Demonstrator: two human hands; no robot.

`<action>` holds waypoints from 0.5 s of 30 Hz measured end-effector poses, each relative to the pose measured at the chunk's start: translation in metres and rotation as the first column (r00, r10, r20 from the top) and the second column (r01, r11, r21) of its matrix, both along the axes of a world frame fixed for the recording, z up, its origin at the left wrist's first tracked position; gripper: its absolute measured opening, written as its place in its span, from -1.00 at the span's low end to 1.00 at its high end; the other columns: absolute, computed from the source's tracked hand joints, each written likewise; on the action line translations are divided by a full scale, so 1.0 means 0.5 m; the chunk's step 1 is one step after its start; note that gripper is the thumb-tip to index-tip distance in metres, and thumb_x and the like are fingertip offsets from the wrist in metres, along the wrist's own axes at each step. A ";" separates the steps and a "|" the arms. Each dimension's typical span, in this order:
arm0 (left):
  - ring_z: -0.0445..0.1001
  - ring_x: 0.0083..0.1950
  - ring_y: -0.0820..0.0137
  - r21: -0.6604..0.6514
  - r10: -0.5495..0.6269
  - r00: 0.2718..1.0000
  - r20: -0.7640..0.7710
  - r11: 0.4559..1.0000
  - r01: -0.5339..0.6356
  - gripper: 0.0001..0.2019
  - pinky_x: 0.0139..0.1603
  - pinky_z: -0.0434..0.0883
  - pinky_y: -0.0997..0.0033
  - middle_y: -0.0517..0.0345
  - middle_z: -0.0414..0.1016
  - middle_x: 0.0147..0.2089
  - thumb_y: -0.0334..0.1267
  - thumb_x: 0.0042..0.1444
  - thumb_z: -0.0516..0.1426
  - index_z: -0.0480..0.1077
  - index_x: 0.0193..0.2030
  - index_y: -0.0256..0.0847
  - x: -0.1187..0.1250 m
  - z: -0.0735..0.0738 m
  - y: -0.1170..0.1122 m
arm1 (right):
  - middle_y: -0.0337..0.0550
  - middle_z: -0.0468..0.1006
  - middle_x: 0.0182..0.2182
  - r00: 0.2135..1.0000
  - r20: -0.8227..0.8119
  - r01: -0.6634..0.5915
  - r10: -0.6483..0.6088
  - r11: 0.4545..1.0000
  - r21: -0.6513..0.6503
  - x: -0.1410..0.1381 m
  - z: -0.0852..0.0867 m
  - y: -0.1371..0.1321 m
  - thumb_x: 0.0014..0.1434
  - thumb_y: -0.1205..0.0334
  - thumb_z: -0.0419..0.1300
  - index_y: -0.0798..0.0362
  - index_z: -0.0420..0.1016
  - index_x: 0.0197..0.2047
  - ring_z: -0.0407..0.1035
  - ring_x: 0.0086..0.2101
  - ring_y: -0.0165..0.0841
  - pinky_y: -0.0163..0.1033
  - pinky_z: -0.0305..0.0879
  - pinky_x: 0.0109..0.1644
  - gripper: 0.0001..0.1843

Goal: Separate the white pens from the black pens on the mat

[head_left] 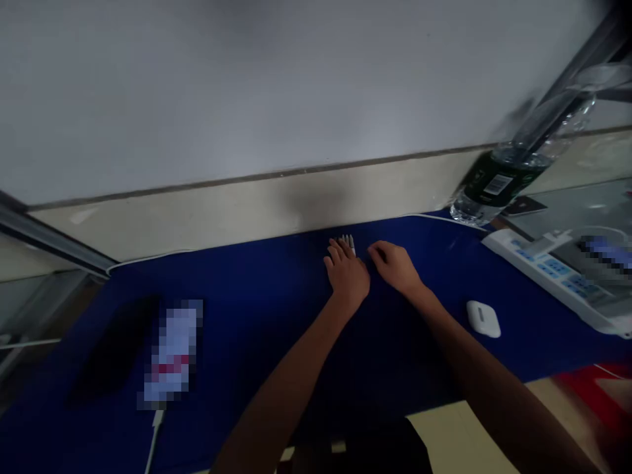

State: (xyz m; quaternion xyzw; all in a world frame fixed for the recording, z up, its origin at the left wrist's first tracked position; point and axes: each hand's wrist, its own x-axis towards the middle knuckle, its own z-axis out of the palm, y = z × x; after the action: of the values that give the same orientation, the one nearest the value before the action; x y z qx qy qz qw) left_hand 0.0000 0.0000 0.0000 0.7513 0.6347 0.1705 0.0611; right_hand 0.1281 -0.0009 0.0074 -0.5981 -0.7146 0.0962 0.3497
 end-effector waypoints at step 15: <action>0.04 0.39 0.06 -0.060 -0.599 0.771 -0.213 0.796 0.602 -0.37 0.27 0.07 -0.10 0.11 -0.15 0.49 -0.28 0.30 -0.08 -0.22 0.46 0.03 -0.289 0.034 -0.023 | -0.10 0.55 -0.33 0.998 0.000 -0.068 0.068 0.997 -0.022 -0.032 0.001 -0.012 0.32 0.22 0.01 0.05 0.49 -0.28 0.43 -0.31 -0.29 -0.21 0.27 -0.21 -0.75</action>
State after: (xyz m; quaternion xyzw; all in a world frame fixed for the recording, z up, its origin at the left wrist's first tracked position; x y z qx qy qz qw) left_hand -0.1446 -0.0113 0.0172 0.9289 0.3633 0.0612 0.0366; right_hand 0.1122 -0.0069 0.0079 -0.5771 -0.7338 0.1155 0.3392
